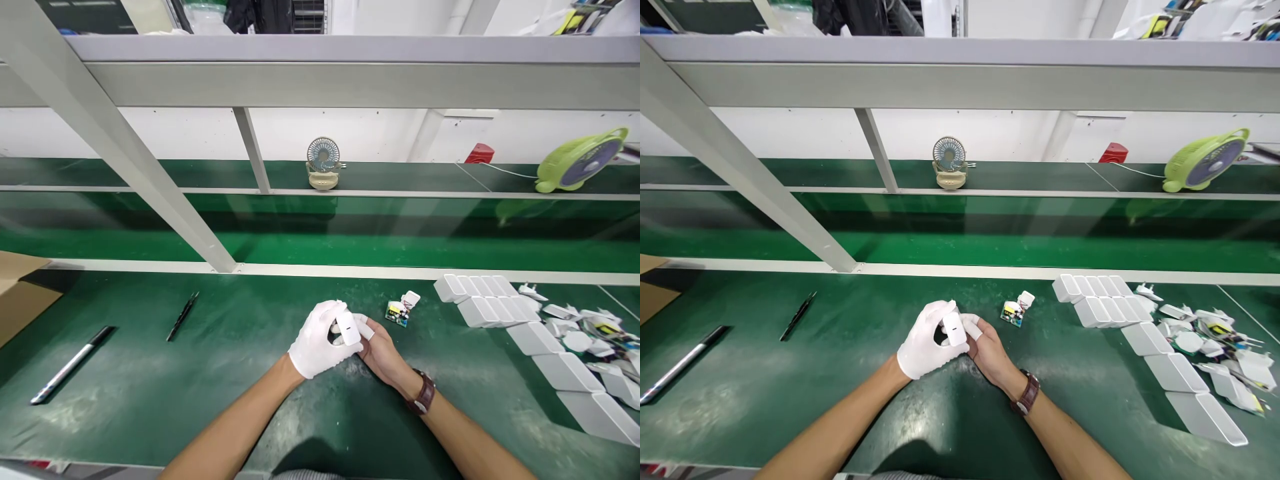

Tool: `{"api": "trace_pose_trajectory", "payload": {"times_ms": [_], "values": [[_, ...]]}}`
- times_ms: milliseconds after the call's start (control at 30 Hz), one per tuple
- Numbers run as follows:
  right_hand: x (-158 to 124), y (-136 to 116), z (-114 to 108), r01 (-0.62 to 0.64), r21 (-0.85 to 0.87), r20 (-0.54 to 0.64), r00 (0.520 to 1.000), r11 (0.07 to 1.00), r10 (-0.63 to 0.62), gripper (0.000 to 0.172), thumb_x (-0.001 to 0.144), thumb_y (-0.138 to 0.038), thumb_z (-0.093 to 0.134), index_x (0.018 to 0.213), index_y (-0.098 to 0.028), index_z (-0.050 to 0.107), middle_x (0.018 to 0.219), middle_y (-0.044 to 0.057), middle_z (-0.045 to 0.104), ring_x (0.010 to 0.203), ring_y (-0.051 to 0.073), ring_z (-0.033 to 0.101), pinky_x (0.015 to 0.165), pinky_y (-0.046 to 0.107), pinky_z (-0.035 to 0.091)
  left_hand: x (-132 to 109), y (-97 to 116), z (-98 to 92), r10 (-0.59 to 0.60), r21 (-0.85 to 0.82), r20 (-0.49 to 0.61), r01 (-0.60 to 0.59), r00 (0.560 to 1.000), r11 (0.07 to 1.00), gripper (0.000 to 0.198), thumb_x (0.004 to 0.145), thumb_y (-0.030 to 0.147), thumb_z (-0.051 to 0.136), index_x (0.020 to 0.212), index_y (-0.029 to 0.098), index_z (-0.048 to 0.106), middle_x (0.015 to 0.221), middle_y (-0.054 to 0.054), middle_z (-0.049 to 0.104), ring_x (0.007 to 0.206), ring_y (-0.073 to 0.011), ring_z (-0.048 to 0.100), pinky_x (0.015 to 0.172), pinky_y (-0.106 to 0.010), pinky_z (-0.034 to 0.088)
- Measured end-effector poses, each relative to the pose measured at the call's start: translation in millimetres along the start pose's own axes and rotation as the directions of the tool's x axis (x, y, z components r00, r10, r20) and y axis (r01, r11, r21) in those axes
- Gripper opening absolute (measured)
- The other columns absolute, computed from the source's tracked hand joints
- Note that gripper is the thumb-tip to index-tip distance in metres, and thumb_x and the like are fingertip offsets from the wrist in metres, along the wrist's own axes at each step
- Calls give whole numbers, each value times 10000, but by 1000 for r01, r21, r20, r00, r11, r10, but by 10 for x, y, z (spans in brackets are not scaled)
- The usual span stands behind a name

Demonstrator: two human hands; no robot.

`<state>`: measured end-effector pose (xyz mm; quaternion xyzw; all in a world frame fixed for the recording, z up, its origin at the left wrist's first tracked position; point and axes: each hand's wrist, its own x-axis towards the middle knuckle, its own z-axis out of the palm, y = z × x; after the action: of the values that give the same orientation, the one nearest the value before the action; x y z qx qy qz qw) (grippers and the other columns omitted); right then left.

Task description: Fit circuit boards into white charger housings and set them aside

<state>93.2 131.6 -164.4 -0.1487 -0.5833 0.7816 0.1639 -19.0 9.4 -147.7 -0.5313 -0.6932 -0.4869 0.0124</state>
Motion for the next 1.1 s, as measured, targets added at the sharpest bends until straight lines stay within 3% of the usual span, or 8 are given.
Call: {"api": "trace_pose_trajectory", "payload": {"times_ms": [133, 300, 467, 567, 667, 833, 933, 1100], "values": [[-1, 34, -4, -163, 194, 31, 987, 967, 160, 372, 890, -525, 624, 1067, -203, 682, 864, 62, 741, 766, 241, 705, 662, 375, 577, -4, -8, -1, -25, 19, 21, 24, 999, 1000, 770, 703, 315, 829, 1386, 226, 484, 1237, -159, 589, 1167, -332, 597, 945, -488, 537], [-2, 51, -19, -154, 139, 42, 988, 978, 149, 377, 932, -525, 569, 1103, -201, 658, 874, 65, 727, 786, 233, 703, 672, 379, 590, -10, -32, -43, -49, 7, 65, 48, 997, 999, 812, 672, 328, 854, 1391, 225, 489, 1273, -164, 579, 1202, -340, 578, 997, -502, 513], [49, 21, -105, 182, -154, -69, 978, 971, -195, 285, 909, -401, 650, 1134, -225, 640, 1084, 72, 701, 926, 208, 680, 853, 400, 586, 48, -78, -115, -196, -1, 131, 198, 972, 980, 785, 705, 354, 839, 1404, 236, 499, 1361, -146, 568, 1247, -344, 561, 1055, -508, 474], [64, -4, -171, 369, -482, 5, 908, 795, -418, 276, 916, -279, 634, 1187, -231, 633, 1204, 97, 654, 1040, 217, 645, 947, 419, 549, 87, -143, -95, -307, 52, 158, 302, 939, 952, 489, 818, 347, 736, 1279, 248, 607, 1227, -104, 657, 1143, -302, 632, 995, -478, 509], [33, -57, -178, 474, -650, 158, 849, 594, -505, 313, 933, -198, 588, 1245, -218, 610, 1240, 126, 629, 1134, 238, 618, 988, 437, 536, 103, -201, -75, -351, 94, 194, 339, 916, 936, 298, 799, 346, 741, 1075, 243, 699, 1073, -74, 701, 1028, -288, 669, 928, -463, 532], [-61, -234, -93, 598, -746, 294, 692, 295, -659, 380, 931, -121, 563, 1305, -186, 563, 1315, 157, 584, 1258, 280, 536, 1035, 477, 509, 253, -233, -140, -501, 2, 181, 509, 846, 861, 331, 760, 389, 773, 1026, 208, 697, 1017, -68, 735, 928, -259, 693, 854, -396, 552], [-96, -281, -70, 645, -743, 375, 621, 178, -688, 366, 931, -120, 560, 1295, -148, 559, 1299, 176, 595, 1227, 286, 552, 967, 453, 547, 556, -341, -246, -641, 64, 37, 639, 767, 767, 439, 723, 461, 798, 1035, 165, 707, 991, -88, 752, 925, -276, 700, 873, -395, 544], [-83, -236, -83, 688, -721, 478, 581, 83, -659, 304, 962, -170, 531, 1260, -126, 574, 1221, 158, 641, 1179, 256, 579, 941, 403, 549, 1226, -732, -549, -644, 177, -208, 676, 736, 716, 422, 763, 442, 731, 1037, 121, 712, 1058, -133, 735, 1072, -344, 658, 1003, -481, 477]]}}
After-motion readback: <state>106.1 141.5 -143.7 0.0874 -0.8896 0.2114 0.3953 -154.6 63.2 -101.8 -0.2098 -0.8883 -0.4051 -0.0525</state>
